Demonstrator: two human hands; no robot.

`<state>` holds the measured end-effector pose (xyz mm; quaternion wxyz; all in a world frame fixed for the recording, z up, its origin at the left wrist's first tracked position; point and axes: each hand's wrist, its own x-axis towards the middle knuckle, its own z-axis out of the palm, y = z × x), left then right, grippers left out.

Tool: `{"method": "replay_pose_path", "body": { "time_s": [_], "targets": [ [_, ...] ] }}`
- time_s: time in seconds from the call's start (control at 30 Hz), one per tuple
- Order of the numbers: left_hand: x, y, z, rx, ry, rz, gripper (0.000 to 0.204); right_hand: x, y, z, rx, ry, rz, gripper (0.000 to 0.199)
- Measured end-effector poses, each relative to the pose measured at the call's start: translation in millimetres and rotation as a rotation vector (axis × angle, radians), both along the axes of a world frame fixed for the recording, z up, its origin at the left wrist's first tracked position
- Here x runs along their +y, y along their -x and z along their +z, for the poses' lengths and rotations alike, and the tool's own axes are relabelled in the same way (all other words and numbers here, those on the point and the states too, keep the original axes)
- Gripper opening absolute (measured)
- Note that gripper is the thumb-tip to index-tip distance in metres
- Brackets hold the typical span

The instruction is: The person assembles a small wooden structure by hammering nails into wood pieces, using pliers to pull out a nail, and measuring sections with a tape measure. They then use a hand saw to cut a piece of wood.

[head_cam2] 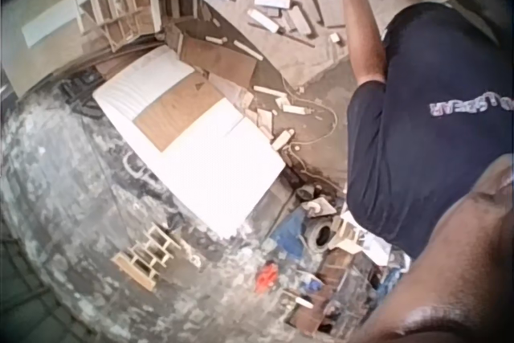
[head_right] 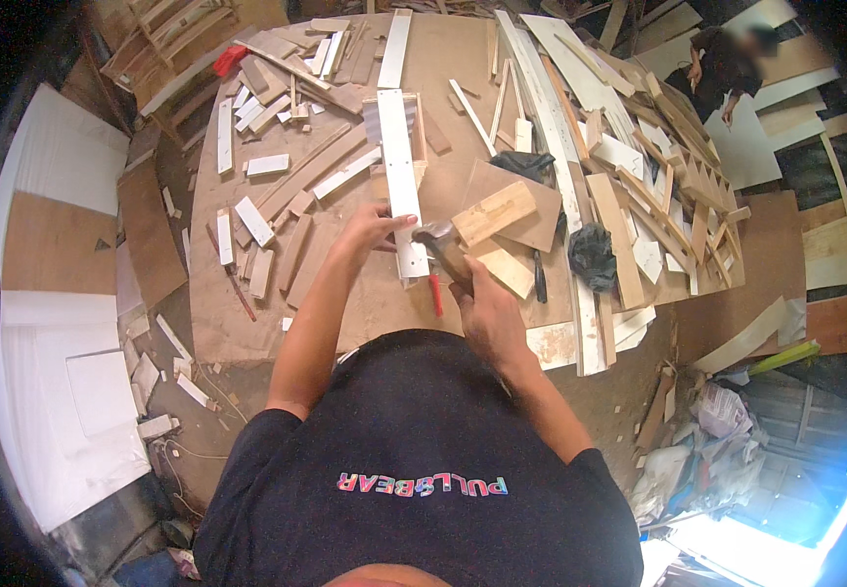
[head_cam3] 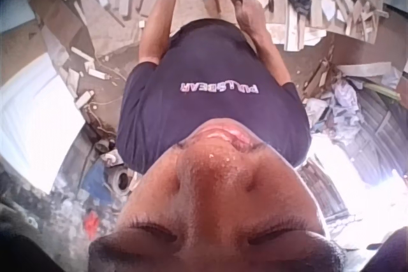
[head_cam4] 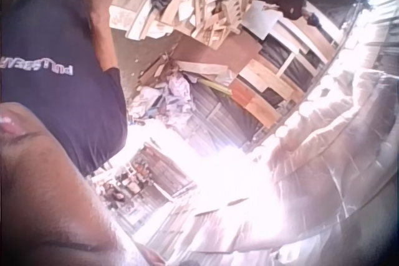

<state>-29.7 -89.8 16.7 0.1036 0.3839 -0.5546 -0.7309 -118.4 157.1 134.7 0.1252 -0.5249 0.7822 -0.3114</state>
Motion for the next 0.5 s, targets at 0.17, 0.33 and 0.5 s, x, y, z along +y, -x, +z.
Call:
{"method": "replay_pose_path", "body": {
  "time_s": [0.17, 0.33, 0.5],
  "targets": [
    [-1, 3, 1, -0.036, -0.027, 0.001, 0.042, -10, 0, -27, 0.046, -0.083, -0.005, 0.036],
    [-1, 0, 4, 0.018, -0.055, -0.003, 0.042, -3, -10, -16, -0.067, 0.090, -0.031, 0.037],
    [-6, 0, 4, 0.022, -0.071, -0.021, 0.043, -8, 3, -39, 0.039, -0.077, 0.020, 0.032]
  ]
}}
